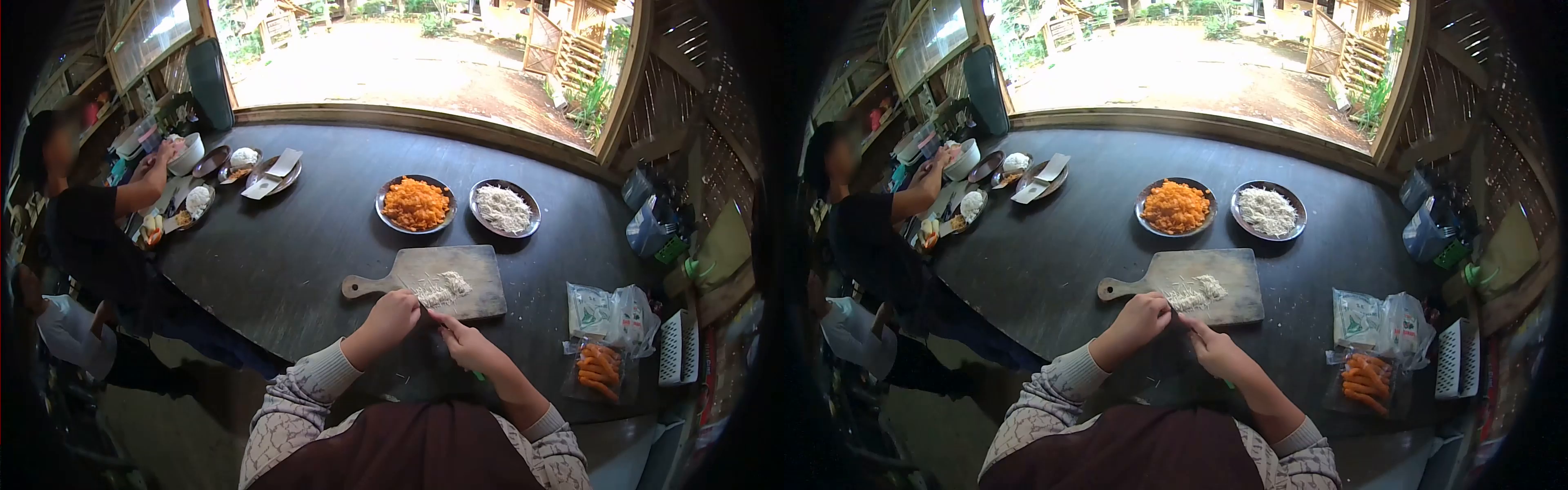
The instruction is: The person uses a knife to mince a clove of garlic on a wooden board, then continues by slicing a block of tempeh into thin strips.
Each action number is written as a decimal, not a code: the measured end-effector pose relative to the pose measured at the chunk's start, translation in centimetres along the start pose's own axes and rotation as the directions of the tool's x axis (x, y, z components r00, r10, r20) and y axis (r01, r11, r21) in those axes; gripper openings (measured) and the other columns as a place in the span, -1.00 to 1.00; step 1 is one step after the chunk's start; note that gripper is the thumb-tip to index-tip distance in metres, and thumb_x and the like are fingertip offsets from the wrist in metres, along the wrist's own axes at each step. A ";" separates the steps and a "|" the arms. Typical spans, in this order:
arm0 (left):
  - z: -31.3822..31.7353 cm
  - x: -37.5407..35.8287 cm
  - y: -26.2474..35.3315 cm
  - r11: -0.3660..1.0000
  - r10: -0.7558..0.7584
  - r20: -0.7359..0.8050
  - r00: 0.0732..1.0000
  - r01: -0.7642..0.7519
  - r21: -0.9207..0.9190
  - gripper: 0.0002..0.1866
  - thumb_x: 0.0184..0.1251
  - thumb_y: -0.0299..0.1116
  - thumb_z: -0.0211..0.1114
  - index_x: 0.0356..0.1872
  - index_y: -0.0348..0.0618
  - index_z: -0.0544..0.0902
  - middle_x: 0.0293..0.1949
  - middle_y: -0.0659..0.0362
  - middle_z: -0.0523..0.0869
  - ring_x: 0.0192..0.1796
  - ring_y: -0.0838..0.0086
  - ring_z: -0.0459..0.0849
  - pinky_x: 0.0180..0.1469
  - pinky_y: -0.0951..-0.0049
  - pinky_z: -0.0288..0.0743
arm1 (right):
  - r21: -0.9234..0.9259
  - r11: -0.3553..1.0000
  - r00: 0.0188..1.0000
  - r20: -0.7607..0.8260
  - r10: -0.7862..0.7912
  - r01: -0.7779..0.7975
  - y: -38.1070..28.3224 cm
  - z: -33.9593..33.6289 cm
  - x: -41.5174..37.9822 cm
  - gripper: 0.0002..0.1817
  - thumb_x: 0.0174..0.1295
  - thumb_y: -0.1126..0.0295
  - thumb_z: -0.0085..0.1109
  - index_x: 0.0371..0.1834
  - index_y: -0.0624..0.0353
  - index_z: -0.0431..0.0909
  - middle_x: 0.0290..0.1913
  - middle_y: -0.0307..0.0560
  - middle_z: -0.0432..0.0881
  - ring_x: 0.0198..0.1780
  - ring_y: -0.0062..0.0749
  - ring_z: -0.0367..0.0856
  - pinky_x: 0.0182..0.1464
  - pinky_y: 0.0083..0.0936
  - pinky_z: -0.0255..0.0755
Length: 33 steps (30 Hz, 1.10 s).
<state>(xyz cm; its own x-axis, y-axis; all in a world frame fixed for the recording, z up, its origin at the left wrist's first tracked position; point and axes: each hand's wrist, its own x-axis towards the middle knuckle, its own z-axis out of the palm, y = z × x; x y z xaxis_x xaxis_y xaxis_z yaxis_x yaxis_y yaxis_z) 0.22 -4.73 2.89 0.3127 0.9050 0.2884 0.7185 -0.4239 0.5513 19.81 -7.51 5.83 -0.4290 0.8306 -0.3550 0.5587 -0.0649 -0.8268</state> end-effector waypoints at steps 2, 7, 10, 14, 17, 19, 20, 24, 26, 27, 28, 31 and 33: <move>-0.2 0.0 0.1 0.999 0.018 -0.019 1.000 -0.018 -0.034 -0.84 0.11 -0.48 0.16 -0.55 -0.36 0.60 -0.39 -0.08 0.62 -0.28 0.04 0.62 -0.15 0.14 0.50 | 0.038 0.998 0.999 0.032 0.043 -0.045 -0.5 -0.5 -0.4 -0.54 0.44 0.23 -0.16 0.40 -0.26 0.27 -0.51 -0.04 0.53 -0.58 -0.50 0.46 -0.44 -0.49 0.45; 0.0 -0.2 -0.2 0.997 -0.015 -0.049 0.999 0.011 -0.080 -0.87 0.08 -0.47 0.22 -0.47 -0.36 0.63 -0.38 -0.07 0.63 -0.29 0.06 0.63 -0.18 0.19 0.51 | 0.069 0.997 0.999 0.040 0.025 -0.027 0.2 -0.5 -0.5 -0.54 0.45 0.25 -0.14 0.41 -0.29 0.25 -0.67 -0.31 0.32 -0.69 -0.65 0.31 -0.61 -0.59 0.32; 0.1 -0.3 -0.2 0.999 -0.012 -0.028 1.000 0.011 -0.051 -0.87 0.08 -0.47 0.22 -0.47 -0.36 0.63 -0.39 -0.06 0.63 -0.29 0.07 0.63 -0.18 0.19 0.51 | 0.068 0.997 0.997 0.060 0.042 -0.046 0.4 -0.6 -0.6 -0.54 0.45 0.23 -0.15 0.41 -0.27 0.25 -0.63 -0.24 0.38 -0.66 -0.60 0.36 -0.56 -0.56 0.36; 0.6 -0.3 -0.6 0.998 0.013 -0.053 0.998 -0.016 -0.054 -0.87 0.09 -0.48 0.22 -0.49 -0.37 0.62 -0.40 -0.05 0.63 -0.29 0.08 0.63 -0.18 0.18 0.51 | 0.076 0.996 0.997 0.056 0.051 -0.055 0.3 -0.5 -0.4 -0.55 0.45 0.26 -0.16 0.40 -0.26 0.26 -0.68 -0.32 0.31 -0.69 -0.66 0.31 -0.63 -0.60 0.31; 0.5 -0.3 -0.6 0.999 0.025 -0.053 0.998 -0.027 -0.040 -0.88 0.09 -0.49 0.22 -0.51 -0.37 0.61 -0.40 -0.05 0.64 -0.29 0.08 0.64 -0.19 0.18 0.51 | 0.061 0.996 0.995 0.068 0.067 -0.071 0.0 -0.4 -0.4 -0.55 0.45 0.27 -0.16 0.40 -0.27 0.25 -0.67 -0.31 0.33 -0.69 -0.65 0.33 -0.63 -0.60 0.32; 0.3 -0.4 -0.4 0.999 0.030 -0.035 0.999 -0.031 -0.036 -0.88 0.09 -0.49 0.22 -0.52 -0.37 0.61 -0.40 -0.05 0.64 -0.29 0.08 0.63 -0.19 0.18 0.51 | 0.036 0.998 0.997 0.045 0.059 -0.061 -0.5 0.0 -0.2 -0.55 0.45 0.26 -0.17 0.39 -0.26 0.26 -0.62 -0.20 0.41 -0.66 -0.57 0.40 -0.57 -0.55 0.38; 0.2 -0.4 -0.3 0.998 0.020 -0.043 0.999 -0.022 -0.055 -0.88 0.09 -0.49 0.22 -0.52 -0.37 0.60 -0.40 -0.06 0.64 -0.29 0.07 0.63 -0.19 0.18 0.51 | 0.004 0.999 0.999 0.018 0.043 -0.043 -0.6 0.0 -0.1 -0.56 0.45 0.25 -0.18 0.39 -0.24 0.28 -0.57 -0.09 0.49 -0.64 -0.49 0.46 -0.50 -0.49 0.44; 0.2 -0.3 -0.2 0.998 -0.016 -0.053 0.998 0.012 -0.069 -0.88 0.10 -0.50 0.21 -0.50 -0.38 0.61 -0.39 -0.06 0.64 -0.30 0.07 0.64 -0.19 0.18 0.51 | 0.038 0.999 1.000 0.010 0.029 -0.029 -0.3 -0.2 0.1 -0.55 0.44 0.24 -0.16 0.39 -0.26 0.27 -0.58 -0.08 0.49 -0.63 -0.49 0.47 -0.50 -0.49 0.45; 0.2 -0.3 -0.1 0.997 -0.018 -0.049 0.999 0.015 -0.074 -0.88 0.10 -0.50 0.21 -0.49 -0.38 0.62 -0.38 -0.06 0.65 -0.29 0.07 0.64 -0.19 0.18 0.52 | 0.051 0.994 0.994 0.052 0.092 -0.094 -0.3 -0.6 -0.1 -0.55 0.45 0.24 -0.16 0.40 -0.27 0.26 -0.60 -0.11 0.46 -0.61 -0.51 0.46 -0.48 -0.50 0.44; 0.2 -0.3 -0.1 0.996 -0.028 -0.048 0.998 0.024 -0.083 -0.88 0.10 -0.50 0.21 -0.48 -0.39 0.63 -0.37 -0.06 0.65 -0.29 0.07 0.64 -0.18 0.19 0.52 | 0.046 0.995 0.995 0.052 0.090 -0.092 -0.2 -0.6 -0.2 -0.55 0.45 0.24 -0.16 0.40 -0.27 0.26 -0.60 -0.11 0.46 -0.61 -0.51 0.46 -0.48 -0.50 0.44; 0.3 -0.3 -0.2 0.996 -0.030 -0.054 0.998 0.025 -0.085 -0.88 0.10 -0.50 0.21 -0.48 -0.39 0.63 -0.37 -0.06 0.65 -0.29 0.07 0.64 -0.18 0.19 0.52 | 0.039 0.997 0.997 0.049 0.063 -0.065 -0.1 -0.6 -0.2 -0.54 0.45 0.24 -0.16 0.41 -0.28 0.26 -0.61 -0.13 0.45 -0.61 -0.53 0.44 -0.49 -0.51 0.43; 0.3 -0.3 -0.4 0.997 -0.027 -0.042 0.999 0.024 -0.069 -0.87 0.10 -0.50 0.21 -0.48 -0.38 0.64 -0.36 -0.06 0.65 -0.28 0.07 0.65 -0.18 0.19 0.52 | 0.030 0.998 0.997 0.052 0.057 -0.058 -0.2 -0.6 -0.4 -0.54 0.45 0.24 -0.16 0.41 -0.28 0.25 -0.62 -0.17 0.42 -0.63 -0.55 0.40 -0.51 -0.52 0.40; 0.2 -0.3 -0.3 0.998 -0.019 -0.038 0.999 0.017 -0.067 -0.88 0.10 -0.50 0.21 -0.49 -0.38 0.64 -0.37 -0.06 0.65 -0.29 0.07 0.64 -0.17 0.19 0.52 | 0.032 0.996 0.995 0.056 0.080 -0.082 -0.1 -0.6 -0.4 -0.54 0.45 0.23 -0.16 0.42 -0.28 0.24 -0.63 -0.18 0.41 -0.64 -0.56 0.38 -0.52 -0.53 0.39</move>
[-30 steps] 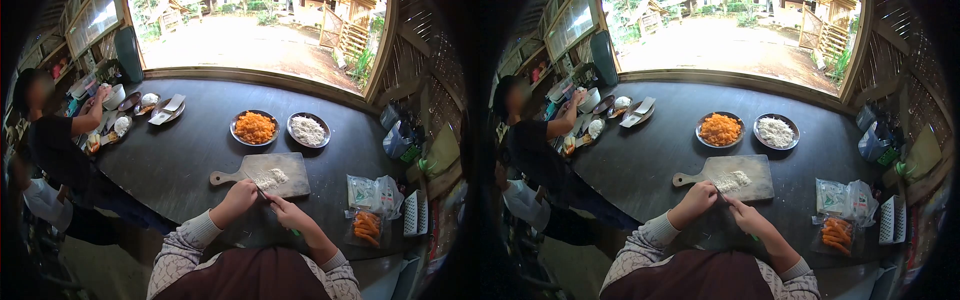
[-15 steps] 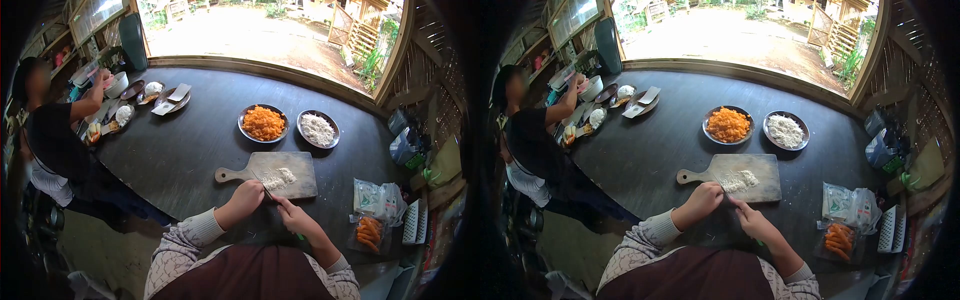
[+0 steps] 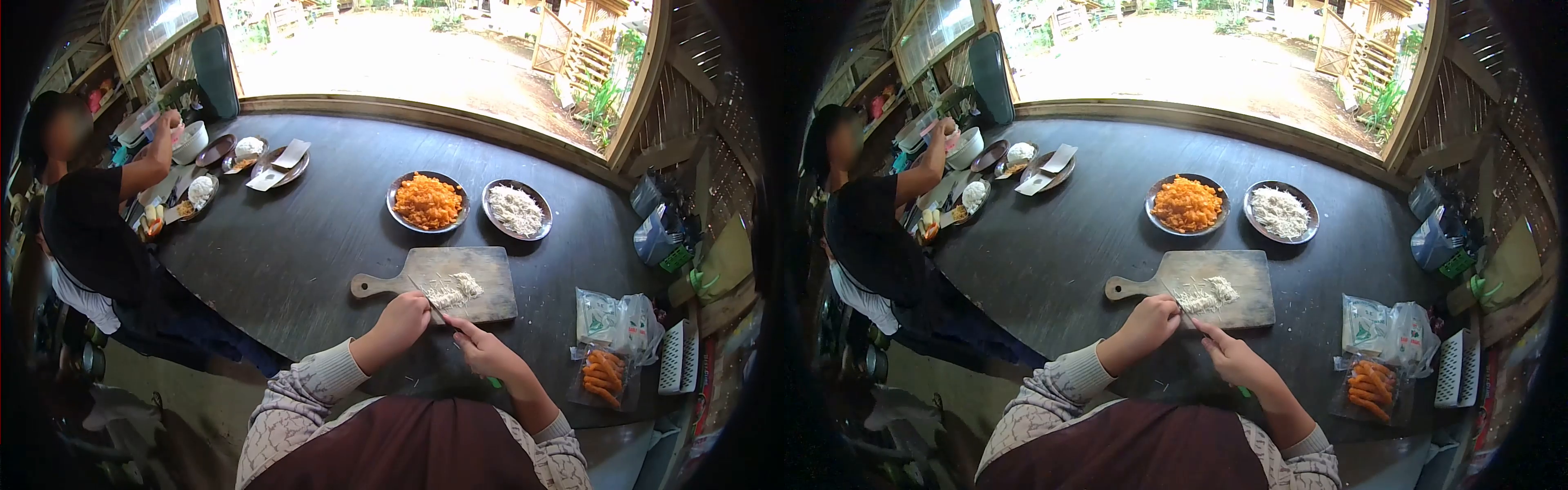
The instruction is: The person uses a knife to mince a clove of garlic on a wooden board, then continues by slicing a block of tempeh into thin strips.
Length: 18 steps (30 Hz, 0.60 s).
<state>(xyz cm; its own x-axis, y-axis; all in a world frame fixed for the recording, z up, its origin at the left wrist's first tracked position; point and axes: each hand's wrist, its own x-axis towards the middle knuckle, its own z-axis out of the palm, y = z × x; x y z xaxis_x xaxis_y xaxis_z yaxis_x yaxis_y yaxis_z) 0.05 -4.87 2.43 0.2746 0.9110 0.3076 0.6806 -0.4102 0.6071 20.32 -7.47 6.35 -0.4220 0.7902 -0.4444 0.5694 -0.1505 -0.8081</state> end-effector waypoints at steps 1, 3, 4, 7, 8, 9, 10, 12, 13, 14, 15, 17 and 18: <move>0.0 0.0 0.0 1.000 -0.002 0.000 1.000 0.002 -0.001 -0.88 0.10 -0.50 0.21 -0.49 -0.38 0.64 -0.37 -0.06 0.65 -0.29 0.07 0.64 -0.17 0.19 0.52 | 0.024 1.000 1.000 0.009 -0.004 0.004 0.1 0.0 0.1 -0.54 0.45 0.25 -0.16 0.41 -0.26 0.25 -0.64 -0.24 0.38 -0.65 -0.59 0.37 -0.57 -0.55 0.36; -0.1 0.0 0.0 1.000 0.008 0.001 1.000 -0.008 0.001 -0.88 0.10 -0.50 0.21 -0.49 -0.38 0.64 -0.37 -0.06 0.65 -0.29 0.08 0.64 -0.18 0.19 0.52 | 0.049 0.999 1.000 0.021 -0.007 0.006 0.2 -0.1 0.0 -0.55 0.45 0.27 -0.16 0.40 -0.24 0.26 -0.64 -0.29 0.36 -0.66 -0.63 0.36 -0.63 -0.58 0.34; -0.1 0.0 0.0 1.000 0.005 0.001 1.000 -0.005 0.000 -0.88 0.10 -0.50 0.21 -0.49 -0.38 0.64 -0.37 -0.06 0.65 -0.29 0.08 0.64 -0.18 0.19 0.52 | 0.038 0.999 1.000 0.025 0.011 -0.012 -0.1 -0.1 -0.1 -0.55 0.45 0.27 -0.17 0.40 -0.24 0.26 -0.64 -0.29 0.35 -0.66 -0.63 0.35 -0.63 -0.57 0.34; -0.1 0.0 -0.2 1.000 0.004 0.012 1.000 -0.004 -0.014 -0.88 0.10 -0.50 0.21 -0.50 -0.37 0.63 -0.37 -0.05 0.65 -0.29 0.09 0.64 -0.18 0.20 0.52 | -0.020 0.999 0.999 -0.012 -0.032 0.032 0.4 0.5 0.5 -0.55 0.45 0.26 -0.17 0.40 -0.25 0.25 -0.63 -0.21 0.39 -0.65 -0.57 0.39 -0.56 -0.55 0.37; -0.1 0.1 -0.1 1.000 0.003 0.007 1.000 -0.003 -0.012 -0.88 0.09 -0.50 0.22 -0.50 -0.37 0.63 -0.37 -0.05 0.65 -0.29 0.09 0.64 -0.18 0.20 0.52 | -0.069 0.993 0.994 -0.056 -0.095 0.091 0.7 0.8 0.8 -0.54 0.44 0.24 -0.16 0.41 -0.26 0.24 -0.62 -0.14 0.43 -0.62 -0.52 0.45 -0.50 -0.53 0.41; 0.0 0.0 -0.1 1.000 0.004 0.003 1.000 -0.004 -0.011 -0.88 0.09 -0.50 0.22 -0.50 -0.37 0.63 -0.37 -0.04 0.65 -0.29 0.09 0.64 -0.18 0.21 0.52 | -0.065 0.994 0.995 -0.055 -0.089 0.085 1.0 1.1 1.1 -0.54 0.44 0.24 -0.16 0.41 -0.26 0.24 -0.62 -0.14 0.43 -0.62 -0.52 0.45 -0.50 -0.53 0.41; 0.0 -0.1 -0.1 1.000 0.004 0.007 1.000 -0.004 -0.014 -0.88 0.09 -0.50 0.22 -0.50 -0.37 0.63 -0.37 -0.04 0.65 -0.29 0.09 0.64 -0.18 0.21 0.52 | -0.067 0.990 0.990 -0.062 -0.127 0.123 1.0 1.1 1.5 -0.54 0.44 0.24 -0.16 0.41 -0.27 0.24 -0.62 -0.15 0.42 -0.62 -0.52 0.44 -0.50 -0.54 0.40; -0.2 0.1 -0.2 1.000 -0.006 0.018 1.000 0.006 -0.030 -0.89 0.07 -0.49 0.23 -0.49 -0.36 0.64 -0.38 -0.04 0.65 -0.29 0.08 0.64 -0.18 0.21 0.52 | -0.071 0.983 0.982 -0.075 -0.175 0.169 0.8 0.9 1.6 -0.54 0.44 0.24 -0.16 0.41 -0.27 0.24 -0.62 -0.15 0.41 -0.62 -0.53 0.44 -0.50 -0.55 0.40; -0.2 0.2 -0.2 1.000 0.000 0.012 1.000 0.001 -0.026 -0.89 0.07 -0.49 0.23 -0.49 -0.36 0.64 -0.38 -0.04 0.65 -0.29 0.08 0.64 -0.18 0.21 0.52 | -0.011 0.997 0.996 -0.032 -0.082 0.081 0.6 0.6 1.4 -0.53 0.44 0.24 -0.16 0.41 -0.27 0.24 -0.63 -0.17 0.40 -0.63 -0.54 0.42 -0.51 -0.56 0.39; -0.1 0.1 -0.3 1.000 0.011 -0.003 1.000 -0.011 -0.020 -0.89 0.07 -0.48 0.23 -0.49 -0.35 0.64 -0.38 -0.04 0.65 -0.29 0.08 0.64 -0.18 0.21 0.52 | 0.044 0.999 1.000 0.018 0.011 -0.012 0.4 0.2 1.3 -0.53 0.44 0.25 -0.16 0.42 -0.26 0.24 -0.63 -0.19 0.39 -0.64 -0.56 0.40 -0.52 -0.57 0.38; 0.0 0.1 -0.3 1.000 0.021 -0.016 1.000 -0.022 -0.016 -0.88 0.06 -0.48 0.24 -0.48 -0.35 0.64 -0.38 -0.04 0.64 -0.29 0.08 0.64 -0.19 0.21 0.52 | 0.041 0.999 1.000 0.016 0.007 -0.008 0.5 0.1 1.3 -0.53 0.44 0.25 -0.16 0.42 -0.26 0.24 -0.63 -0.19 0.39 -0.64 -0.56 0.40 -0.52 -0.57 0.38; -0.1 0.1 -0.2 1.000 0.007 -0.022 1.000 -0.008 -0.027 -0.88 0.06 -0.47 0.24 -0.48 -0.35 0.64 -0.39 -0.04 0.64 -0.30 0.08 0.64 -0.19 0.21 0.52 | 0.099 0.995 0.999 0.012 -0.032 0.031 0.9 -0.1 1.0 -0.53 0.45 0.25 -0.16 0.42 -0.25 0.23 -0.65 -0.24 0.36 -0.66 -0.59 0.36 -0.55 -0.56 0.36; 0.0 0.0 -0.2 0.999 -0.010 -0.022 1.000 0.009 -0.038 -0.88 0.07 -0.46 0.24 -0.48 -0.35 0.64 -0.39 -0.05 0.64 -0.30 0.08 0.65 -0.19 0.20 0.52 | 0.095 0.995 0.999 0.013 -0.032 0.031 0.9 -0.1 0.9 -0.53 0.45 0.25 -0.16 0.42 -0.25 0.23 -0.65 -0.24 0.36 -0.66 -0.59 0.36 -0.55 -0.56 0.36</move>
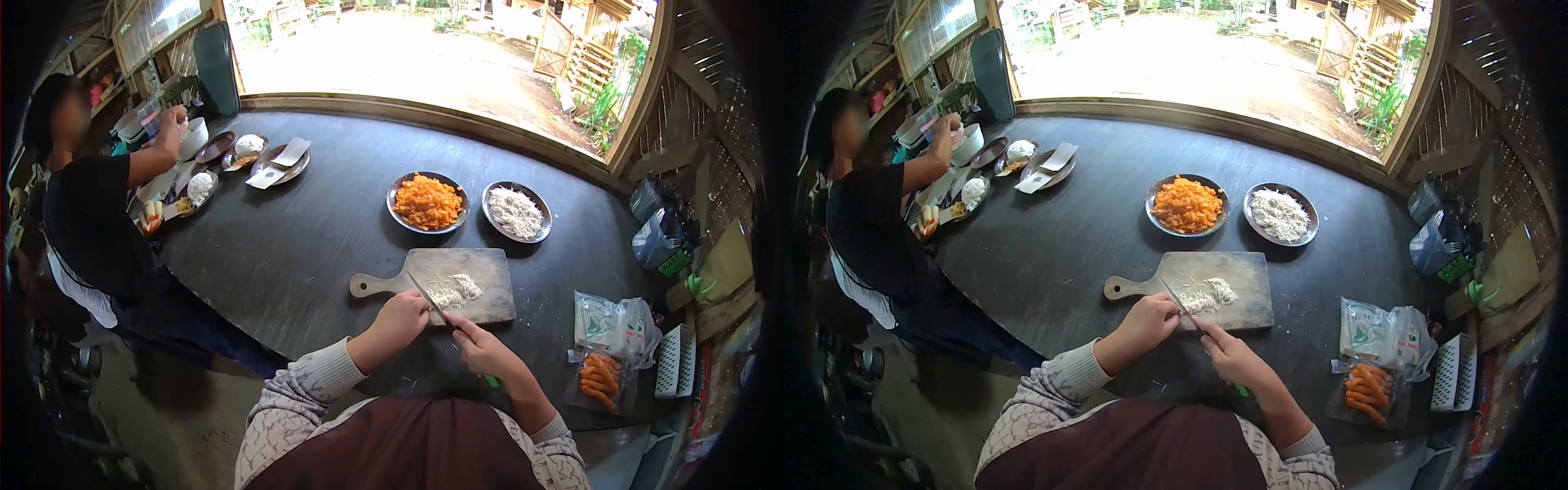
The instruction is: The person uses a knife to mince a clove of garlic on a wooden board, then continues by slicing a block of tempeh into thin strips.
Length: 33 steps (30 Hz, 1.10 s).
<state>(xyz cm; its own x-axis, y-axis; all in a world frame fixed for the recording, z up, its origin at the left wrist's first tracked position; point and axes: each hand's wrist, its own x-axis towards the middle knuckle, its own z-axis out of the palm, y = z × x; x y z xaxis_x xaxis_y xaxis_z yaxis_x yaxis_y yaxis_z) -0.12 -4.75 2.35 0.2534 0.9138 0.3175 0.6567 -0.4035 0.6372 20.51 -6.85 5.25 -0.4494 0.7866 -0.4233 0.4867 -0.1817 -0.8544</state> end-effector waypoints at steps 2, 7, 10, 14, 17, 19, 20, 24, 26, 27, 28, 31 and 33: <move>0.1 0.0 -0.1 1.000 0.002 0.007 1.000 -0.002 0.021 -0.87 0.07 -0.46 0.24 -0.48 -0.35 0.64 -0.39 -0.05 0.64 -0.30 0.08 0.64 -0.20 0.20 0.52 | -0.018 1.000 1.000 0.018 -0.002 0.002 -0.1 0.2 -0.3 -0.53 0.45 0.25 -0.17 0.43 -0.25 0.22 -0.66 -0.26 0.35 -0.68 -0.61 0.34 -0.58 -0.55 0.35; -0.1 0.0 0.0 0.999 0.020 0.007 1.000 -0.021 0.041 -0.87 0.08 -0.45 0.24 -0.50 -0.35 0.63 -0.41 -0.05 0.63 -0.32 0.07 0.64 -0.21 0.19 0.51 | -0.010 1.000 1.000 0.028 0.005 -0.005 -0.6 0.3 -0.7 -0.53 0.46 0.28 -0.18 0.43 -0.23 0.21 -0.67 -0.29 0.31 -0.69 -0.63 0.31 -0.62 -0.58 0.32; 0.0 0.0 0.0 0.999 0.014 0.003 1.000 -0.014 0.044 -0.86 0.09 -0.45 0.24 -0.51 -0.35 0.63 -0.42 -0.05 0.63 -0.32 0.08 0.64 -0.22 0.19 0.51 | 0.012 1.000 0.999 0.035 0.022 -0.023 -0.8 0.2 -0.7 -0.54 0.46 0.31 -0.18 0.42 -0.20 0.23 -0.68 -0.32 0.28 -0.70 -0.65 0.27 -0.65 -0.60 0.28; -0.2 0.1 0.1 0.999 0.019 0.014 1.000 -0.020 0.050 -0.86 0.10 -0.45 0.23 -0.52 -0.35 0.63 -0.41 -0.03 0.63 -0.32 0.09 0.64 -0.22 0.19 0.51 | -0.123 0.992 0.999 -0.038 -0.036 0.031 -0.5 1.0 -0.2 -0.53 0.45 0.27 -0.19 0.42 -0.31 0.22 -0.67 -0.21 0.38 -0.68 -0.57 0.38 -0.59 -0.55 0.38; -0.1 -0.2 0.2 0.999 0.006 0.030 1.000 -0.008 0.051 -0.86 0.10 -0.46 0.22 -0.52 -0.35 0.63 -0.40 -0.03 0.63 -0.30 0.09 0.64 -0.21 0.19 0.51 | -0.075 0.997 0.999 -0.036 -0.037 0.035 -0.6 0.9 0.3 -0.53 0.45 0.27 -0.18 0.41 -0.31 0.24 -0.67 -0.21 0.38 -0.69 -0.58 0.37 -0.59 -0.55 0.37; -0.2 0.1 0.2 0.998 -0.006 0.027 1.000 0.004 0.055 -0.87 0.10 -0.47 0.22 -0.51 -0.35 0.63 -0.39 -0.03 0.63 -0.29 0.09 0.64 -0.20 0.20 0.51 | -0.056 0.998 1.000 -0.026 -0.006 0.004 -0.7 0.5 0.1 -0.54 0.44 0.26 -0.17 0.41 -0.31 0.24 -0.67 -0.22 0.38 -0.70 -0.58 0.36 -0.60 -0.55 0.36; -0.1 0.0 0.2 0.998 0.003 0.016 1.000 -0.004 0.056 -0.87 0.10 -0.47 0.22 -0.51 -0.36 0.62 -0.38 -0.03 0.63 -0.28 0.09 0.63 -0.19 0.20 0.50 | -0.038 0.999 0.999 -0.009 0.031 -0.031 -0.7 0.3 0.1 -0.54 0.44 0.26 -0.16 0.41 -0.31 0.25 -0.68 -0.22 0.37 -0.70 -0.58 0.34 -0.60 -0.55 0.35; 0.1 -0.1 -0.1 0.999 0.005 0.018 1.000 -0.006 0.049 -0.87 0.09 -0.48 0.21 -0.50 -0.37 0.62 -0.34 -0.03 0.62 -0.26 0.08 0.63 -0.16 0.20 0.50 | 0.007 1.000 1.000 0.023 0.018 -0.018 -0.3 0.0 -0.3 -0.53 0.44 0.25 -0.15 0.41 -0.30 0.24 -0.68 -0.22 0.36 -0.71 -0.58 0.33 -0.61 -0.54 0.33; -0.2 0.0 0.2 0.999 0.002 0.022 1.000 -0.004 0.051 -0.87 0.09 -0.48 0.21 -0.50 -0.37 0.62 -0.35 -0.03 0.62 -0.26 0.08 0.63 -0.16 0.20 0.50 | -0.015 0.999 0.999 0.022 0.030 -0.030 -0.5 0.1 -0.4 -0.53 0.44 0.24 -0.15 0.42 -0.29 0.24 -0.68 -0.23 0.34 -0.71 -0.57 0.31 -0.62 -0.53 0.32; -0.3 0.0 0.3 0.999 0.002 0.030 1.000 -0.004 0.052 -0.87 0.09 -0.48 0.21 -0.51 -0.36 0.61 -0.36 -0.03 0.62 -0.26 0.08 0.63 -0.16 0.20 0.50 | -0.014 0.999 0.999 0.023 0.032 -0.032 -0.5 0.2 -0.5 -0.53 0.44 0.24 -0.15 0.42 -0.29 0.24 -0.68 -0.23 0.34 -0.71 -0.57 0.31 -0.62 -0.53 0.32; -0.2 0.0 0.2 0.999 0.001 0.031 1.000 -0.002 0.051 -0.87 0.09 -0.48 0.21 -0.51 -0.36 0.61 -0.36 -0.03 0.62 -0.26 0.08 0.63 -0.16 0.20 0.50 | -0.021 0.999 0.999 0.020 0.032 -0.032 -0.6 0.2 -0.5 -0.53 0.44 0.25 -0.15 0.41 -0.29 0.24 -0.67 -0.22 0.36 -0.70 -0.57 0.33 -0.61 -0.53 0.33; 0.0 0.0 0.0 0.999 -0.010 0.018 1.000 0.009 0.045 -0.88 0.09 -0.48 0.21 -0.52 -0.35 0.62 -0.37 -0.03 0.62 -0.27 0.08 0.63 -0.17 0.20 0.50 | -0.052 0.998 1.000 0.005 0.021 -0.021 -0.5 0.4 -0.3 -0.54 0.44 0.25 -0.15 0.41 -0.28 0.25 -0.65 -0.19 0.40 -0.69 -0.56 0.36 -0.59 -0.52 0.35; -0.2 0.1 0.2 0.999 -0.017 0.038 0.999 0.015 0.050 -0.88 0.09 -0.48 0.21 -0.51 -0.35 0.62 -0.35 -0.02 0.63 -0.27 0.08 0.63 -0.17 0.20 0.50 | -0.068 0.998 1.000 -0.006 0.012 -0.012 -0.4 0.8 0.0 -0.54 0.44 0.25 -0.15 0.40 -0.28 0.26 -0.63 -0.18 0.42 -0.68 -0.56 0.37 -0.58 -0.52 0.36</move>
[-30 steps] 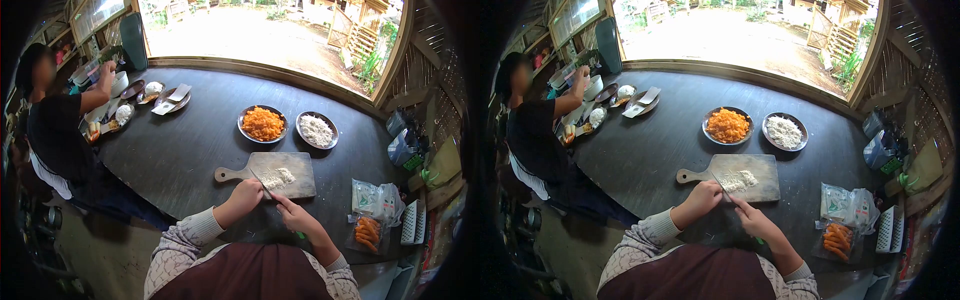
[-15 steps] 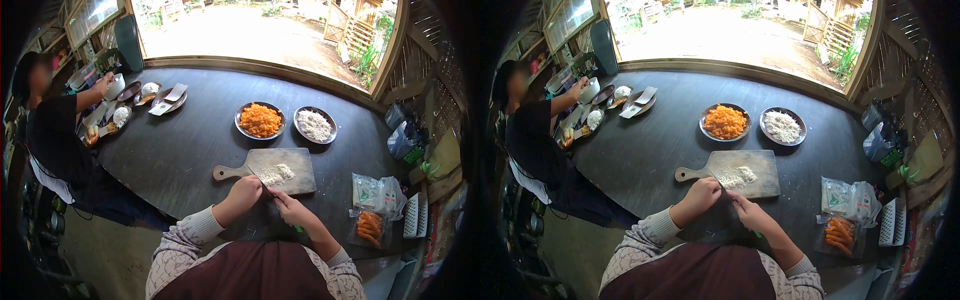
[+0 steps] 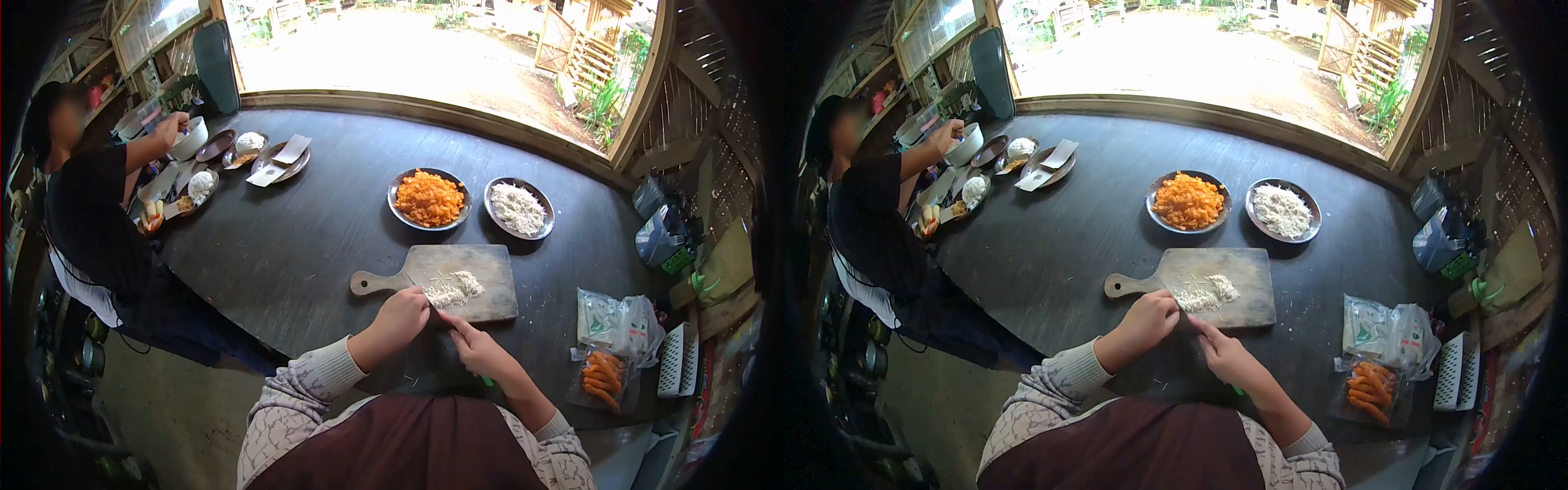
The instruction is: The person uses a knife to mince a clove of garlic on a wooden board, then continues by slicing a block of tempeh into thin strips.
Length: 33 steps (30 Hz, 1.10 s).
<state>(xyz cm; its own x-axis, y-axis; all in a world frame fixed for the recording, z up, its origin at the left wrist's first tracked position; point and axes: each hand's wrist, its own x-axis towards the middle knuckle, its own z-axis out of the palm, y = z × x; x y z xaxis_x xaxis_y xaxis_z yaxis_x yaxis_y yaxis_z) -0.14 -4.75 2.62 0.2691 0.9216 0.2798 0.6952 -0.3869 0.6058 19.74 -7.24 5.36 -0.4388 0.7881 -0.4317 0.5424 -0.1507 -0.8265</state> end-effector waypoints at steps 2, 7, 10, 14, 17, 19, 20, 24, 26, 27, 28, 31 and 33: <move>0.2 -0.2 -0.3 1.000 -0.009 0.009 1.000 0.009 -0.016 -0.88 0.09 -0.48 0.21 -0.51 -0.35 0.63 -0.35 -0.02 0.63 -0.27 0.08 0.63 -0.16 0.21 0.51 | -0.073 0.988 0.987 -0.079 -0.143 0.137 0.2 0.5 0.4 -0.54 0.43 0.25 -0.15 0.40 -0.30 0.26 -0.61 -0.15 0.45 -0.67 -0.55 0.40 -0.56 -0.52 0.39; 0.2 0.0 -0.2 1.000 0.003 -0.017 1.000 -0.003 0.000 -0.87 0.10 -0.47 0.22 -0.49 -0.36 0.63 -0.32 -0.03 0.64 -0.26 0.08 0.63 -0.16 0.21 0.51 | 0.024 1.000 1.000 -0.006 -0.007 0.007 0.0 -0.4 0.2 -0.53 0.44 0.24 -0.16 0.41 -0.33 0.25 -0.63 -0.19 0.42 -0.66 -0.56 0.40 -0.56 -0.53 0.41; 0.0 0.0 0.0 1.000 -0.014 -0.014 1.000 0.013 -0.015 -0.87 0.10 -0.47 0.22 -0.49 -0.36 0.63 -0.31 -0.04 0.64 -0.25 0.07 0.63 -0.15 0.21 0.51 | 0.060 0.998 0.999 0.025 0.023 -0.024 0.4 -0.4 0.1 -0.53 0.44 0.24 -0.16 0.42 -0.35 0.24 -0.65 -0.24 0.37 -0.67 -0.59 0.37 -0.58 -0.55 0.40; 0.1 -0.1 -0.3 1.000 0.000 -0.013 1.000 0.000 -0.009 -0.87 0.09 -0.48 0.21 -0.49 -0.36 0.62 -0.33 -0.04 0.62 -0.26 0.07 0.63 -0.16 0.20 0.50 | 0.079 0.997 1.000 0.026 0.005 -0.007 0.3 -0.3 -0.1 -0.53 0.45 0.24 -0.16 0.42 -0.34 0.23 -0.67 -0.27 0.33 -0.68 -0.62 0.34 -0.59 -0.57 0.38; 0.2 0.0 -0.3 1.000 0.001 -0.016 1.000 -0.001 -0.013 -0.88 0.08 -0.48 0.21 -0.50 -0.36 0.61 -0.35 -0.04 0.61 -0.27 0.07 0.62 -0.17 0.19 0.50 | 0.071 0.997 0.999 0.038 0.016 -0.019 -0.1 -0.4 -0.5 -0.53 0.44 0.24 -0.16 0.42 -0.33 0.23 -0.67 -0.28 0.31 -0.67 -0.62 0.34 -0.60 -0.57 0.38; 0.1 0.0 -0.2 1.000 0.002 -0.019 1.000 -0.002 -0.019 -0.88 0.08 -0.48 0.21 -0.51 -0.36 0.61 -0.36 -0.03 0.61 -0.27 0.07 0.62 -0.17 0.19 0.50 | 0.071 0.997 0.999 0.039 0.019 -0.022 0.2 -0.4 -0.2 -0.53 0.44 0.25 -0.15 0.42 -0.32 0.24 -0.66 -0.25 0.35 -0.66 -0.61 0.36 -0.57 -0.56 0.39; 0.0 -0.1 -0.1 1.000 -0.003 -0.017 1.000 0.002 -0.011 -0.88 0.08 -0.48 0.21 -0.51 -0.36 0.61 -0.36 -0.03 0.61 -0.27 0.07 0.62 -0.18 0.19 0.50 | 0.074 0.997 0.999 0.038 0.022 -0.025 0.3 -0.4 -0.1 -0.53 0.44 0.25 -0.15 0.41 -0.31 0.25 -0.64 -0.22 0.38 -0.65 -0.59 0.38 -0.55 -0.55 0.40; 0.3 -0.1 -0.2 1.000 -0.017 -0.024 1.000 0.017 0.008 -0.88 0.09 -0.47 0.21 -0.52 -0.34 0.61 -0.37 -0.02 0.62 -0.27 0.08 0.63 -0.19 0.20 0.50 | -0.019 0.999 0.998 -0.057 -0.041 0.040 -0.4 0.5 -0.2 -0.54 0.44 0.26 -0.16 0.40 -0.29 0.28 -0.61 -0.13 0.46 -0.62 -0.55 0.42 -0.50 -0.52 0.42; 0.0 -0.1 0.2 1.000 -0.013 -0.006 1.000 0.013 0.013 -0.86 0.11 -0.48 0.18 -0.53 -0.35 0.60 -0.36 -0.04 0.61 -0.27 0.07 0.62 -0.17 0.18 0.50 | -0.047 0.997 0.995 -0.069 -0.067 0.064 -0.7 0.4 -0.1 -0.55 0.43 0.27 -0.16 0.39 -0.28 0.29 -0.58 -0.07 0.50 -0.59 -0.52 0.45 -0.45 -0.51 0.43; -0.2 0.0 0.3 1.000 -0.018 0.004 1.000 0.018 0.020 -0.85 0.14 -0.48 0.15 -0.54 -0.36 0.59 -0.35 -0.05 0.59 -0.26 0.06 0.62 -0.16 0.16 0.50 | -0.045 0.996 0.994 -0.083 -0.076 0.072 -0.5 0.3 0.0 -0.55 0.43 0.27 -0.16 0.39 -0.28 0.29 -0.58 -0.07 0.50 -0.59 -0.52 0.45 -0.45 -0.51 0.43; -0.2 0.0 0.3 1.000 -0.001 0.002 1.000 0.001 0.028 -0.85 0.14 -0.48 0.15 -0.54 -0.36 0.59 -0.35 -0.05 0.59 -0.26 0.06 0.62 -0.16 0.16 0.50 | -0.039 0.997 0.995 -0.062 -0.073 0.071 -0.3 0.3 0.1 -0.54 0.44 0.27 -0.17 0.40 -0.32 0.27 -0.63 -0.17 0.42 -0.65 -0.57 0.39 -0.52 -0.54 0.40; -0.2 0.0 0.0 1.000 0.001 0.006 1.000 -0.001 0.028 -0.87 0.08 -0.45 0.23 -0.52 -0.33 0.63 -0.35 -0.02 0.63 -0.27 0.09 0.64 -0.16 0.20 0.51 | -0.031 0.999 0.999 -0.031 -0.023 0.022 -0.7 -0.2 -0.2 -0.54 0.43 0.24 -0.16 0.40 -0.30 0.28 -0.60 -0.07 0.49 -0.61 -0.51 0.46 -0.47 -0.50 0.45; -0.3 0.0 0.1 1.000 -0.011 0.013 1.000 0.011 -0.004 -0.87 0.07 -0.45 0.24 -0.52 -0.34 0.63 -0.33 -0.03 0.63 -0.27 0.09 0.64 -0.15 0.21 0.52 | -0.014 1.000 1.000 -0.012 -0.019 0.018 0.1 -0.2 -0.3 -0.54 0.44 0.22 -0.15 0.41 -0.32 0.26 -0.62 -0.10 0.47 -0.62 -0.51 0.46 -0.48 -0.48 0.46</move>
<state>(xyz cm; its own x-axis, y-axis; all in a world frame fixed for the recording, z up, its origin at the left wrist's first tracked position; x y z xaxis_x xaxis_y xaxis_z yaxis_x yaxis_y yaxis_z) -0.25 -4.81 2.92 0.2700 0.9261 0.2635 0.6956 -0.3768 0.6117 20.05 -7.30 5.51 -0.4405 0.7976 -0.4120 0.5439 -0.1280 -0.8293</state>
